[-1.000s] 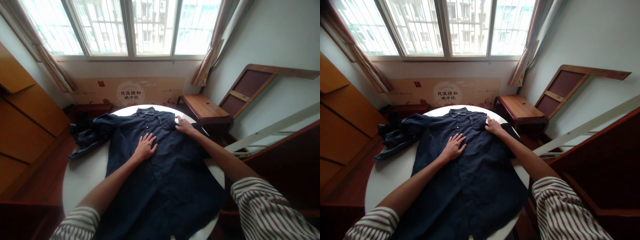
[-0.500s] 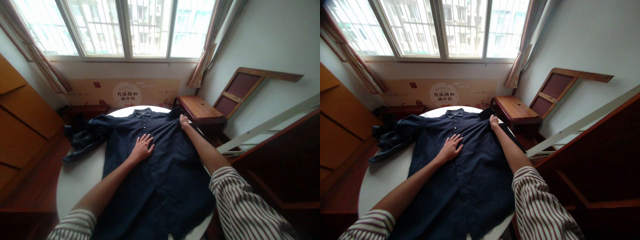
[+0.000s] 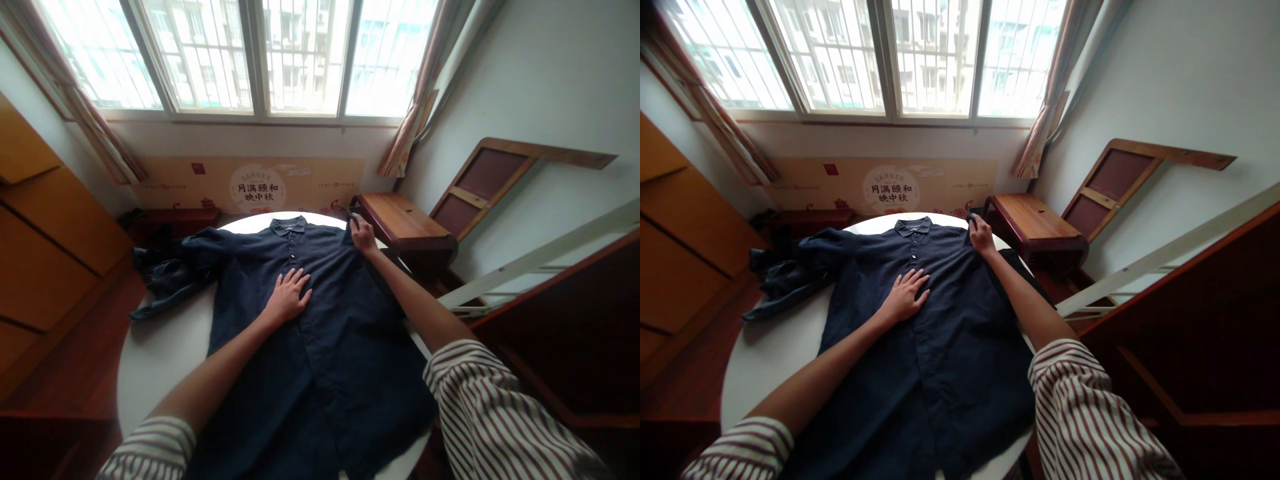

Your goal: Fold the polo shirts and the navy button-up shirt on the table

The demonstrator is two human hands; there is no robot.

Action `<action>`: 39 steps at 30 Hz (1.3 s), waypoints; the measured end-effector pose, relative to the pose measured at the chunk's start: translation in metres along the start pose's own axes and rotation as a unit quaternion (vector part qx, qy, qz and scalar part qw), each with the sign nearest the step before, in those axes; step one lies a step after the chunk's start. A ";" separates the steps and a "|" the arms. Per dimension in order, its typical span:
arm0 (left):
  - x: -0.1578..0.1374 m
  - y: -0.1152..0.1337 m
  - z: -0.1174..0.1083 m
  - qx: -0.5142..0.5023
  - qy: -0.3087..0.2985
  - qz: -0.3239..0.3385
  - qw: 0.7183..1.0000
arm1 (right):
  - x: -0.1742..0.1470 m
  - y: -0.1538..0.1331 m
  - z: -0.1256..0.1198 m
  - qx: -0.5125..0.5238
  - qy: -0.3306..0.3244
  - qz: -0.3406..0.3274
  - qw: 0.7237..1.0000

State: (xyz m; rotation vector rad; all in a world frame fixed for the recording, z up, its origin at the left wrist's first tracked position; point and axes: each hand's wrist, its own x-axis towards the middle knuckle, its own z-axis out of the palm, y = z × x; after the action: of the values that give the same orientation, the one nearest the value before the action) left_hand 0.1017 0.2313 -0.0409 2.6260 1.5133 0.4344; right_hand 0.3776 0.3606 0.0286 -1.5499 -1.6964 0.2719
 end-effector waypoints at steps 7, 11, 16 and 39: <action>0.000 0.000 -0.001 -0.001 0.001 0.001 1.000 | -0.009 0.002 0.002 -0.059 -0.147 0.020 0.987; 0.000 -0.001 0.001 -0.004 0.001 0.001 1.000 | 0.015 0.011 0.000 -0.110 -0.133 0.112 0.979; 0.000 -0.001 0.001 -0.004 0.001 -0.001 1.000 | 0.039 0.011 0.008 -0.131 -0.206 0.142 0.959; 0.000 -0.001 0.001 -0.001 0.002 0.000 1.000 | 0.005 -0.016 -0.027 -0.331 -0.061 0.154 0.929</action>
State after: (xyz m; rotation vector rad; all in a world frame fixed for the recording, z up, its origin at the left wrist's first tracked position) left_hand 0.1008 0.2314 -0.0418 2.6242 1.5133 0.4413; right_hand 0.3848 0.3516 0.0583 -2.3459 -1.7296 -0.0688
